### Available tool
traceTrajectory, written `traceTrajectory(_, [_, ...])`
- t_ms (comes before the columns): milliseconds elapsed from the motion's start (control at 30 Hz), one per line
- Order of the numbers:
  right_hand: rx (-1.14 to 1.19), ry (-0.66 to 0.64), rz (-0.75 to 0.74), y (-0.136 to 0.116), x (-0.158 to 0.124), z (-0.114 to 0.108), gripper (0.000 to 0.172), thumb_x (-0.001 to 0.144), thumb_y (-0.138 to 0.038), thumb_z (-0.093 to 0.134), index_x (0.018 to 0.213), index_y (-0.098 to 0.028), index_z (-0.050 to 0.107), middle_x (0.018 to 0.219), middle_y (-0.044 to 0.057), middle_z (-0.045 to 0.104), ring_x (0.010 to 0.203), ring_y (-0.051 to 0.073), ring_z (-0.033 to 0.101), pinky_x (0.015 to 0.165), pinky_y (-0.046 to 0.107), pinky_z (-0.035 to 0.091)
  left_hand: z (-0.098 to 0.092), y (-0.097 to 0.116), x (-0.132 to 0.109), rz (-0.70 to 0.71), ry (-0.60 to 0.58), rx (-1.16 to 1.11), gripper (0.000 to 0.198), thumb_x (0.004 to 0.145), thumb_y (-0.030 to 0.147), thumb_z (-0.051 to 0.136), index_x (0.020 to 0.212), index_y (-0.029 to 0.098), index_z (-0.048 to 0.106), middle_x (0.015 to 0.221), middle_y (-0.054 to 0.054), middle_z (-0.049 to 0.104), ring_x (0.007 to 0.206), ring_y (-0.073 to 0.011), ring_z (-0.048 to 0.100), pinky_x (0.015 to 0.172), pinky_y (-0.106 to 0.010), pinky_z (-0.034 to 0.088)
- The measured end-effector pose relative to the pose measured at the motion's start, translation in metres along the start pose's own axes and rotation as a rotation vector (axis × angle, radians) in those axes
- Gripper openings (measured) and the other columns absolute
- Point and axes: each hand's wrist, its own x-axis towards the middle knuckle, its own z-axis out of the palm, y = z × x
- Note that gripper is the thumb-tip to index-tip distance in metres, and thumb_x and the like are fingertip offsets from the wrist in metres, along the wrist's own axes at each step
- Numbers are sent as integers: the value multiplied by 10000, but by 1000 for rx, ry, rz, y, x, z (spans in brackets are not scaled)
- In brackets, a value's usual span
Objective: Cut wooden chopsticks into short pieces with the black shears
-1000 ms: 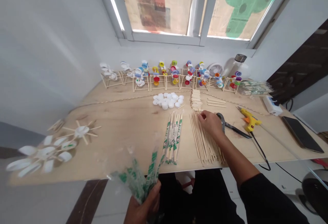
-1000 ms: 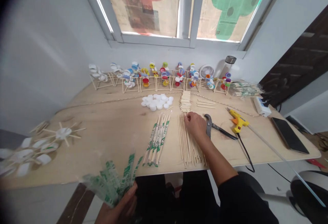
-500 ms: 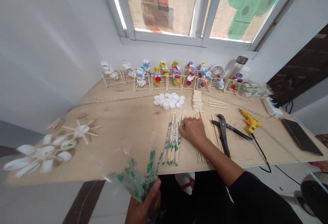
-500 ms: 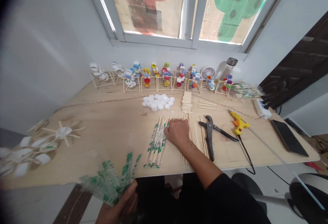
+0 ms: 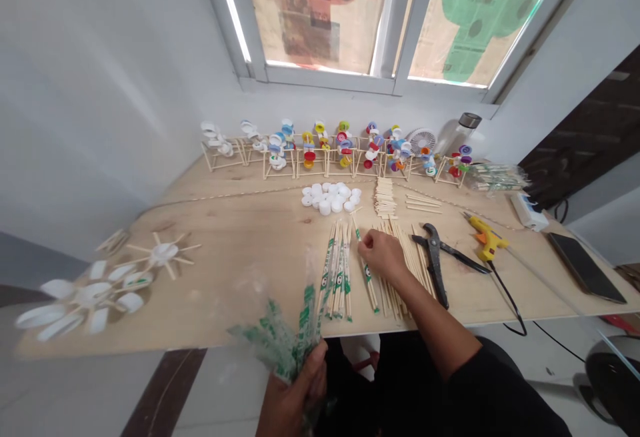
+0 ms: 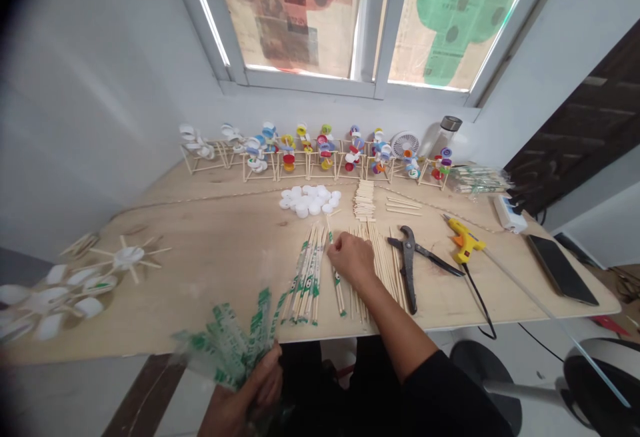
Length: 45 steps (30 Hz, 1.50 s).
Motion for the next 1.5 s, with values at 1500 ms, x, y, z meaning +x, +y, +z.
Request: traceTrajectory(1500, [1273,-66,230,-17,-115,8,260,788,-429,563,678,-195,534,604,-44,533,532,97,498,532,198,405,47,-8,1,-56,-39,125,372,595,513,701,614,175,548,435,57,438,395,-67,387,368,-165,328])
